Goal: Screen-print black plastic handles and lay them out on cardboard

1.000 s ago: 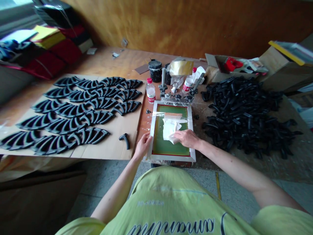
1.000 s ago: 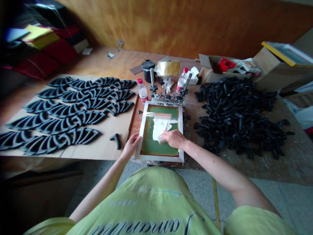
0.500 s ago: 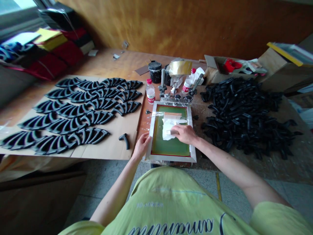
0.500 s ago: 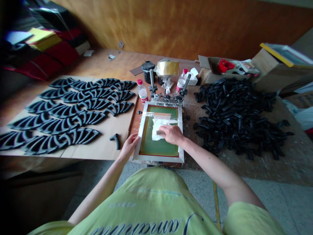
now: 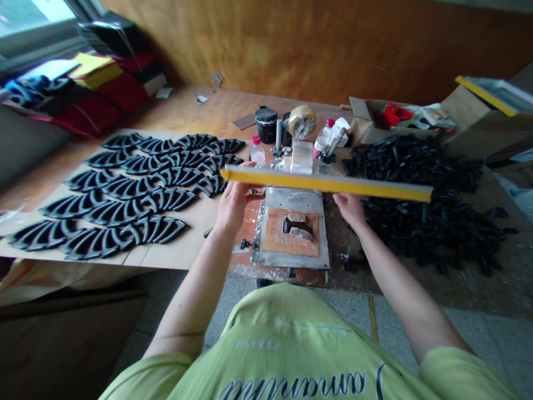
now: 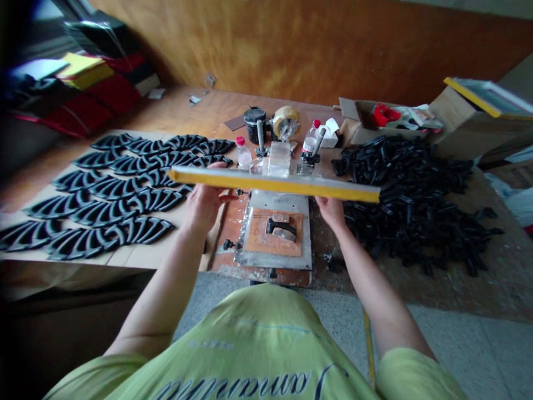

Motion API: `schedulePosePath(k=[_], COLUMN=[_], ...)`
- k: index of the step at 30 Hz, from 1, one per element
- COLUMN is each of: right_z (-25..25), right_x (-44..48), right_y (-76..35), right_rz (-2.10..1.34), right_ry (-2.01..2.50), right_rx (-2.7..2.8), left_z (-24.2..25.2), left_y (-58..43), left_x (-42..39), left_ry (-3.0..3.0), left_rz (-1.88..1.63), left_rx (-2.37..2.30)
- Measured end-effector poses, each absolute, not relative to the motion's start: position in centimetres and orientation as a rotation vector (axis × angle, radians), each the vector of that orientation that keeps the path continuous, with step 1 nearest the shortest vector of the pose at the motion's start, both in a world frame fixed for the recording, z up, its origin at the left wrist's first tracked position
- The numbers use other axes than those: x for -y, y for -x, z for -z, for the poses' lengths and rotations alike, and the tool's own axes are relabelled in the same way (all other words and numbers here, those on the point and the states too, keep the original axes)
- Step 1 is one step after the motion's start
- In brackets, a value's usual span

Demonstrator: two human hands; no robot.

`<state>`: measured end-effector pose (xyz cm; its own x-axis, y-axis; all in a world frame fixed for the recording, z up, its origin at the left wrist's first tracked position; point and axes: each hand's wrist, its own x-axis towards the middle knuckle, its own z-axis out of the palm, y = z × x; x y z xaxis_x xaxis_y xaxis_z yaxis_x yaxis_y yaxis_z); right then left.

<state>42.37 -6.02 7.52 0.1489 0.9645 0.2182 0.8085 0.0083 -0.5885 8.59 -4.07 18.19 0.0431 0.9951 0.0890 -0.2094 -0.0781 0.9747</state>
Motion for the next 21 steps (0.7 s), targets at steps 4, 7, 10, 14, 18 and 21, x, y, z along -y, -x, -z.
schedulePosePath(k=[4, 7, 10, 14, 18, 21], right_z=[-3.5, -3.2, -4.3, -5.3, -5.2, -4.2], right_x=[9.7, 10.5, 11.3, 13.9, 13.6, 11.1], right_y=[-36.7, -33.4, -31.1, -27.6, -29.9, -37.8], right_rz=[-0.346, -0.284, -0.338, -0.348, -0.345, -0.152], right_ry=[1.850, 1.950, 2.053, 1.777, 1.470, 1.756], right_rx=[2.066, 2.158, 2.013, 2.072, 2.286, 2.148], left_z=[-19.1, -16.4, -11.8, -7.3, -5.7, -3.9], left_y=[-9.9, -10.6, -11.9, -13.2, -9.9, -3.8], left_x=[1.1, 3.2, 8.6, 14.7, 14.2, 12.0], left_ry=[-1.102, -0.985, -0.824, -0.610, -0.589, -0.711], left_rz=[-1.342, -1.341, -0.831, -0.586, -0.720, -0.808], left_rx=[-0.963, -1.029, -1.093, -1.071, -1.202, -1.484])
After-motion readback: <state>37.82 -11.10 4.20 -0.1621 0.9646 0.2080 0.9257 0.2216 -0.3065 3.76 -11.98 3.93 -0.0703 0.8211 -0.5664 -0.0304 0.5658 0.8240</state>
